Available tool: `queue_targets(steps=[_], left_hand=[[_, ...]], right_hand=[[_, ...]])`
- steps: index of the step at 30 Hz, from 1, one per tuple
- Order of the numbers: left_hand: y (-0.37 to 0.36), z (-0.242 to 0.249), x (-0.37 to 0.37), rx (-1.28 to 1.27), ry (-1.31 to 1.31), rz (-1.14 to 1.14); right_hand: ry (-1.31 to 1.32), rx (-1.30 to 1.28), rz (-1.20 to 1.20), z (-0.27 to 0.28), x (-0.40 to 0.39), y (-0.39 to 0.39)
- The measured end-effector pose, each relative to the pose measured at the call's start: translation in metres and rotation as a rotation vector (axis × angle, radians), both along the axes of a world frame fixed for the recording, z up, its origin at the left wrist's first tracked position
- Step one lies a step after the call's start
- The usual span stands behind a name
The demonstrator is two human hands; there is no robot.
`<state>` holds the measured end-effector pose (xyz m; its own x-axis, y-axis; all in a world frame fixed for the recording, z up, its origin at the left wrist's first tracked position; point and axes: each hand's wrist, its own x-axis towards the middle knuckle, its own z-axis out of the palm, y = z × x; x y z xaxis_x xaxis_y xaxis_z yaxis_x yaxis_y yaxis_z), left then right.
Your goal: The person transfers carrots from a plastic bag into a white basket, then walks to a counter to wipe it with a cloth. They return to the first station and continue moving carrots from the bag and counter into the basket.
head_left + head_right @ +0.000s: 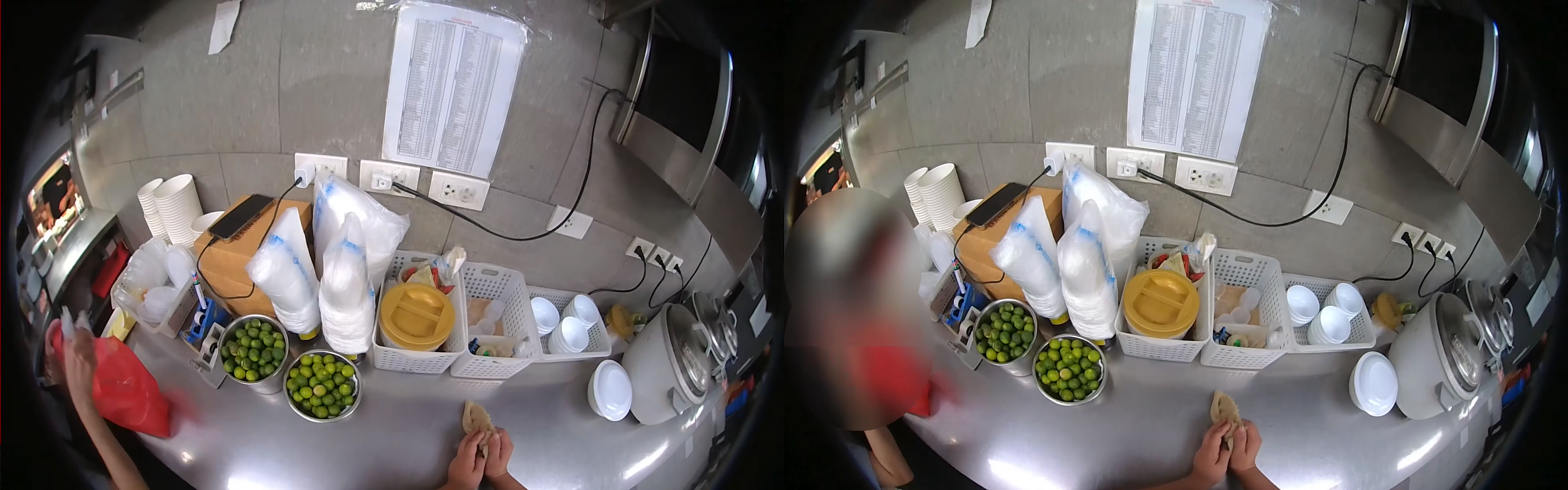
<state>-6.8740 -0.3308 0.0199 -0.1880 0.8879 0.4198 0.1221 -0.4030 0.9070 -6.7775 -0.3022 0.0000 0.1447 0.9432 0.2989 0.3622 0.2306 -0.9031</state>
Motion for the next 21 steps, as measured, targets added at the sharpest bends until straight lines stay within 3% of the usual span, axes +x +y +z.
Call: queue_targets(steps=[21], left_hand=[[-0.0009,-0.0011,-0.0014,0.035,0.022,-0.005]], right_hand=[[0.002,0.057,-0.015,-0.0013,-0.0023,0.0006]])
